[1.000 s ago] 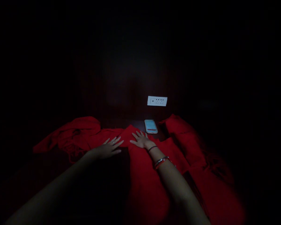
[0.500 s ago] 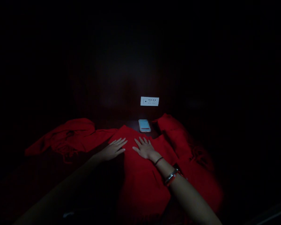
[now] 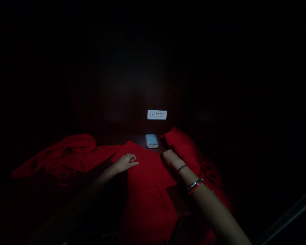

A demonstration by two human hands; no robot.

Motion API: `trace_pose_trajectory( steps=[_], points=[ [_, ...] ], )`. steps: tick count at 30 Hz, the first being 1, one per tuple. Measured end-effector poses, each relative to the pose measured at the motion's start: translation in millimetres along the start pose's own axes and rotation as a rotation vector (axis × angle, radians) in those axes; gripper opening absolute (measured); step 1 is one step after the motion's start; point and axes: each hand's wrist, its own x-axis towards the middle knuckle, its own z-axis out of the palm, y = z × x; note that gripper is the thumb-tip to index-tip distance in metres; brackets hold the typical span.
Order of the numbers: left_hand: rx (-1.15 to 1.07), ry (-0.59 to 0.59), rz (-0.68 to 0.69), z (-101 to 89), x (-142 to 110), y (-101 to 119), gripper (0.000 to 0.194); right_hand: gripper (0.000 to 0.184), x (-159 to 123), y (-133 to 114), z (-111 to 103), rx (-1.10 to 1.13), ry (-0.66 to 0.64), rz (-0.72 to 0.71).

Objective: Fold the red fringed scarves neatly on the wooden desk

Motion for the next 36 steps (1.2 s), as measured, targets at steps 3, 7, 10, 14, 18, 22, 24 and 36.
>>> trace_pose_trajectory(
  steps=[3, 7, 10, 14, 18, 22, 24, 36],
  points=[
    [-0.137, -0.046, -0.040, 6.1, 3.4, -8.1, 0.020, 0.031, 4.0, 7.2, 5.6, -0.034, -0.004, -0.091],
    [-0.287, -0.019, 0.026, 11.4, 1.0, -20.6, 0.022, 0.035, 7.3, 11.7, 10.9, -0.066, 0.024, -0.138],
    [-0.230, 0.034, 0.042, 14.6, 0.2, -23.8, 0.016, 0.030, 9.0, 13.7, 7.9, -0.091, 0.026, -0.107],
    [-0.095, 0.034, 0.078, 16.5, -1.7, -23.0, 0.015, 0.029, 10.9, 15.8, -0.3, -0.122, 0.126, -0.017],
    [0.085, 0.024, 0.152, 13.6, -7.5, -14.8, 0.027, 0.029, 12.5, 8.2, 5.1, -0.181, 0.147, 0.039],
    [0.159, 0.009, 0.257, 9.7, -15.6, -1.0, 0.036, 0.029, 8.5, -8.0, 15.7, -0.234, 0.185, 0.035],
    [0.145, -0.113, 0.266, 10.2, -18.6, 3.1, 0.037, 0.029, 1.9, -16.7, 13.6, -0.232, 0.226, 0.068],
    [0.262, -0.310, 0.054, 5.0, -28.4, -13.8, 0.047, 0.060, -57.0, -57.7, 15.1, 0.184, -0.096, 0.118]
  ],
)
